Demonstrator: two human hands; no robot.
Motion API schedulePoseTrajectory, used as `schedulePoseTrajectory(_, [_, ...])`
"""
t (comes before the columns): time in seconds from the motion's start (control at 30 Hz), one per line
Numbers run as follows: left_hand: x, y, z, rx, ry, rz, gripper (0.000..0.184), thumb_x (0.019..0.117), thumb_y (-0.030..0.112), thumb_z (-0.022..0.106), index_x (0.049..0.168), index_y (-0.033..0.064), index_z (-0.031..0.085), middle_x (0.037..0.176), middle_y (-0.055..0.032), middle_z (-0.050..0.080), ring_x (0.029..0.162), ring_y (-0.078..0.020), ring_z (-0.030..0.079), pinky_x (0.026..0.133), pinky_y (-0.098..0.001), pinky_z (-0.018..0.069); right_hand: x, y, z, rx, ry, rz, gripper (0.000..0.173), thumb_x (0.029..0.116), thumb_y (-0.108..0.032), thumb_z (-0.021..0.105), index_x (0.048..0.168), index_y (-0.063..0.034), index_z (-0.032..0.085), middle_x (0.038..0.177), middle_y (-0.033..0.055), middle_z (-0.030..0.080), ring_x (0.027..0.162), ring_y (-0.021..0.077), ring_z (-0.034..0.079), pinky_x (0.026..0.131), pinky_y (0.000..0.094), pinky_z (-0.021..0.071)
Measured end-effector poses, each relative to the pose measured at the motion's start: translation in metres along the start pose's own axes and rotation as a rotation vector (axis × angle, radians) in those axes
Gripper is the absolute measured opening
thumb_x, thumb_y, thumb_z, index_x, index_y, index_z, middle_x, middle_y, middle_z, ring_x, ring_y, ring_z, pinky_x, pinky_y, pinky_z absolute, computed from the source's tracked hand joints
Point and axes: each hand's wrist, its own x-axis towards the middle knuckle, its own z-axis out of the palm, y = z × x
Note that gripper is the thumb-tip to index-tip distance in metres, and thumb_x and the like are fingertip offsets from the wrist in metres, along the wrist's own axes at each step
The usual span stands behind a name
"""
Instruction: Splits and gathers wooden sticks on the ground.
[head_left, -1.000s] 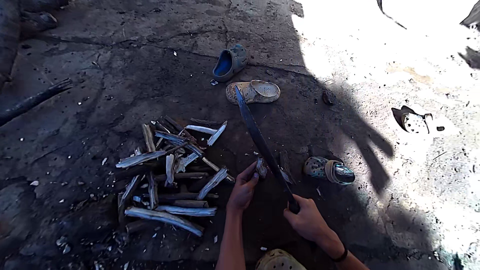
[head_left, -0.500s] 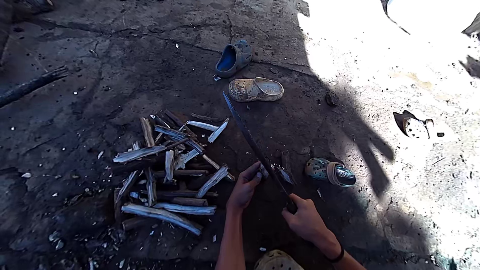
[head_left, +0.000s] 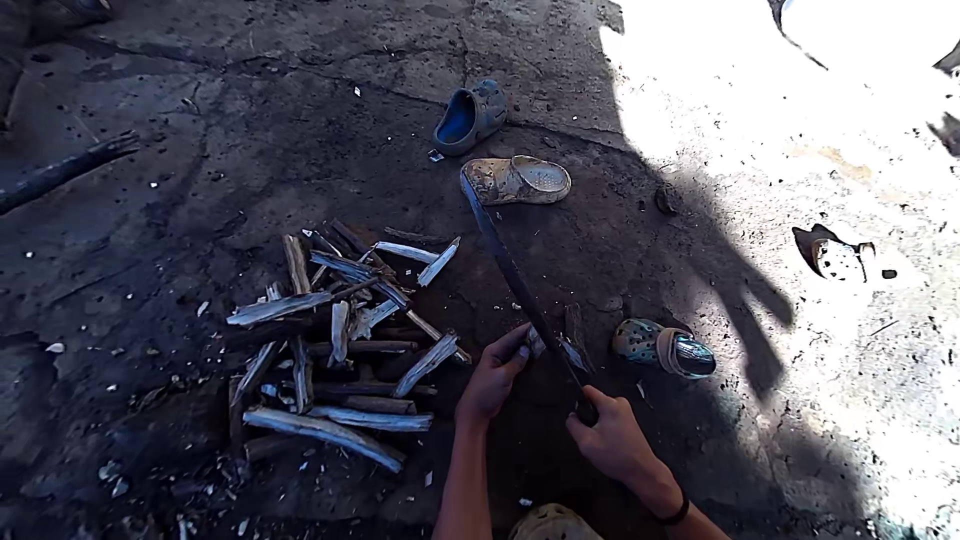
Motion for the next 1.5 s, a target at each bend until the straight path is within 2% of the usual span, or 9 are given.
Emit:
schedulePoseTrajectory(0.53, [-0.001, 0.005, 0.001, 0.006, -0.015, -0.026, 0.04, 0.1045, 0.001, 0.044, 0.143, -0.0063, 0.05, 0.132, -0.011, 0.066, 0.119, -0.0111, 0.064, 0.105, -0.0282, 0.0507, 0.007, 0.001, 0.0, -0.028, 0.011, 0.007, 0.013, 0.0862, -0.022, 0.063, 0.089, -0.0092, 0.064, 0.059, -0.0034, 0.051, 0.053, 0.0077, 0.052, 0.051, 0.029, 0.0414])
schedulePoseTrajectory(0.67, [-0.007, 0.017, 0.01, 0.119, -0.028, -0.025, 0.061, 0.0862, 0.001, 0.061, 0.145, -0.0076, 0.046, 0.139, -0.0137, 0.06, 0.124, -0.0114, 0.061, 0.106, -0.0264, 0.0501, 0.006, 0.0, 0.001, -0.028, 0.008, 0.002, 0.014, 0.0865, -0.022, 0.063, 0.089, -0.0084, 0.063, 0.059, -0.0028, 0.051, 0.053, 0.0085, 0.052, 0.051, 0.0296, 0.0418])
schedulePoseTrajectory(0.73, [-0.006, 0.02, 0.022, 0.299, 0.048, -0.054, 0.055, 0.089, 0.004, 0.074, 0.139, -0.0049, 0.052, 0.127, -0.0132, 0.066, 0.113, -0.0116, 0.066, 0.099, -0.0263, 0.0544, 0.005, 0.0, 0.002, -0.026, 0.004, 0.005, 0.015, 0.0865, -0.023, 0.063, 0.089, -0.0086, 0.063, 0.059, -0.0025, 0.051, 0.053, 0.009, 0.052, 0.051, 0.0302, 0.0418])
schedulePoseTrajectory(0.87, [-0.006, 0.012, 0.037, 0.58, 0.24, 0.047, 0.031, 0.096, 0.004, 0.067, 0.125, -0.0058, 0.063, 0.11, -0.0129, 0.074, 0.097, -0.0099, 0.071, 0.09, -0.0253, 0.0566, 0.003, -0.002, 0.006, -0.036, 0.015, -0.007, 0.016, 0.0871, -0.023, 0.063, 0.092, -0.0078, 0.065, 0.059, -0.002, 0.052, 0.053, 0.0096, 0.053, 0.051, 0.0297, 0.0426])
schedulePoseTrajectory(1.1, [-0.009, 0.031, 0.056, 0.666, 0.352, 0.291, 0.025, 0.0927, 0.0, 0.066, 0.118, -0.0041, 0.068, 0.107, -0.0115, 0.076, 0.098, -0.0092, 0.073, 0.09, -0.0238, 0.058, -0.005, -0.002, 0.01, -0.033, 0.283, -0.253, 0.014, 0.0817, -0.02, 0.063, 0.082, -0.0063, 0.062, 0.054, -0.0028, 0.049, 0.045, 0.0059, 0.048, 0.043, 0.0233, 0.0391])
schedulePoseTrajectory(1.23, [-0.005, -0.005, 0.044, 0.645, 0.312, 0.256, 0.03, 0.0941, 0.0, 0.064, 0.123, -0.0073, 0.065, 0.11, -0.0142, 0.075, 0.097, -0.0132, 0.073, 0.089, -0.027, 0.0593, 0.003, 0.002, 0.015, -0.07, 0.046, 0.026, 0.019, 0.0903, -0.022, 0.062, 0.097, -0.0045, 0.065, 0.066, 0.006, 0.06, 0.061, 0.0211, 0.063, 0.057, 0.041, 0.0504])
schedulePoseTrajectory(1.27, [-0.003, -0.008, 0.043, 0.658, 0.312, 0.247, 0.031, 0.0937, 0.0, 0.065, 0.124, -0.0079, 0.065, 0.109, -0.0148, 0.075, 0.096, -0.014, 0.073, 0.089, -0.0275, 0.0591, 0.005, 0.0, 0.015, -0.054, 0.005, 0.073, 0.019, 0.0913, -0.022, 0.062, 0.099, -0.0046, 0.065, 0.068, 0.0066, 0.061, 0.064, 0.0216, 0.063, 0.06, 0.0418, 0.0508])
schedulePoseTrajectory(1.37, [-0.004, -0.003, 0.045, 0.69, 0.344, 0.234, 0.031, 0.0924, -0.001, 0.066, 0.123, -0.0076, 0.065, 0.108, -0.0149, 0.075, 0.095, -0.0142, 0.073, 0.088, -0.0269, 0.0586, 0.002, -0.003, 0.013, -0.023, -0.008, 0.075, 0.017, 0.0907, -0.022, 0.063, 0.098, -0.006, 0.066, 0.066, 0.0037, 0.059, 0.06, 0.017, 0.06, 0.058, 0.0372, 0.0486])
schedulePoseTrajectory(1.5, [-0.013, 0.016, 0.055, 0.673, 0.391, 0.375, 0.028, 0.0905, -0.004, 0.063, 0.118, -0.0062, 0.067, 0.109, -0.0123, 0.075, 0.099, -0.0105, 0.073, 0.09, -0.0244, 0.0588, -0.01, -0.003, 0.01, -0.028, 0.184, -0.169, 0.014, 0.0828, -0.019, 0.063, 0.085, -0.0057, 0.064, 0.055, -0.0009, 0.051, 0.047, 0.0089, 0.051, 0.046, 0.0273, 0.0421])
